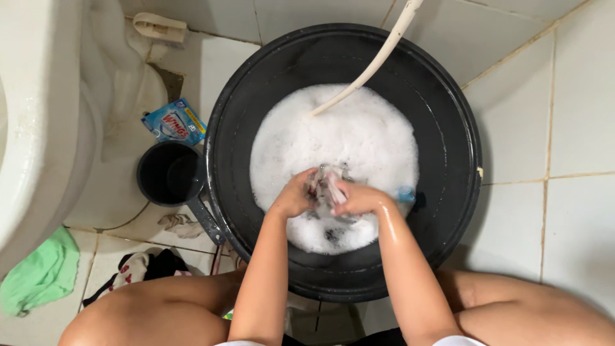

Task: The person washes clothes by hand, scrubbing, rubbing, and wringing various garments in a tub of soapy water.

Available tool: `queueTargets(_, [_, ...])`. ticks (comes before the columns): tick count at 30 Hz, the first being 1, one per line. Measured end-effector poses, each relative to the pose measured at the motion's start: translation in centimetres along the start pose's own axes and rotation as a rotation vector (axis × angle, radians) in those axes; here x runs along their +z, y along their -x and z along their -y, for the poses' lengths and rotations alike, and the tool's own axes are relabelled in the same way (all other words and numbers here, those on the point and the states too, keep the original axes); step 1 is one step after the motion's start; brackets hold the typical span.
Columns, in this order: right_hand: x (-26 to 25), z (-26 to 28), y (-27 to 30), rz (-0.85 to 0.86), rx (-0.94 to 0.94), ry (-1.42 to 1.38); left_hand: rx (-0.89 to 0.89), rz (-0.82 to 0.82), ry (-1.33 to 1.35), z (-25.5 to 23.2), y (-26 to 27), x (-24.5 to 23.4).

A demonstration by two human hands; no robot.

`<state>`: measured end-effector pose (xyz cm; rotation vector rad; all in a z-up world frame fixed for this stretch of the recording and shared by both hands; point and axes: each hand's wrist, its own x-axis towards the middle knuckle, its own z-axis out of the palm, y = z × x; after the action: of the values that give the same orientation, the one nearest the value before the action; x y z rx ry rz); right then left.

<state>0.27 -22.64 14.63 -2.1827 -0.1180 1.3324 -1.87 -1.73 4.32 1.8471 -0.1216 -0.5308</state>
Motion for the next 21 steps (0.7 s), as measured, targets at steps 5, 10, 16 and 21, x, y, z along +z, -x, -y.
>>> queueTargets(5, [-2.9,1.8,7.7,-0.018,-0.699,-0.479,-0.108,-0.012,0.292,0.6,-0.1,0.8])
queueTargets(10, [-4.4,-1.7,7.6,-0.316,-0.439,-0.863,-0.168,-0.068,0.753,-2.5,0.8,-2.7])
queueTargets(16, [1.1,-5.5,-5.7,-0.262,-0.211,-1.466,-0.382,-0.609,0.962,-12.9,-0.2,3.0])
queueTargets(21, [3.8,-4.3,-6.6,-0.245,-0.366,-1.639,0.626,-0.701,-0.368,-12.9,0.2,8.9])
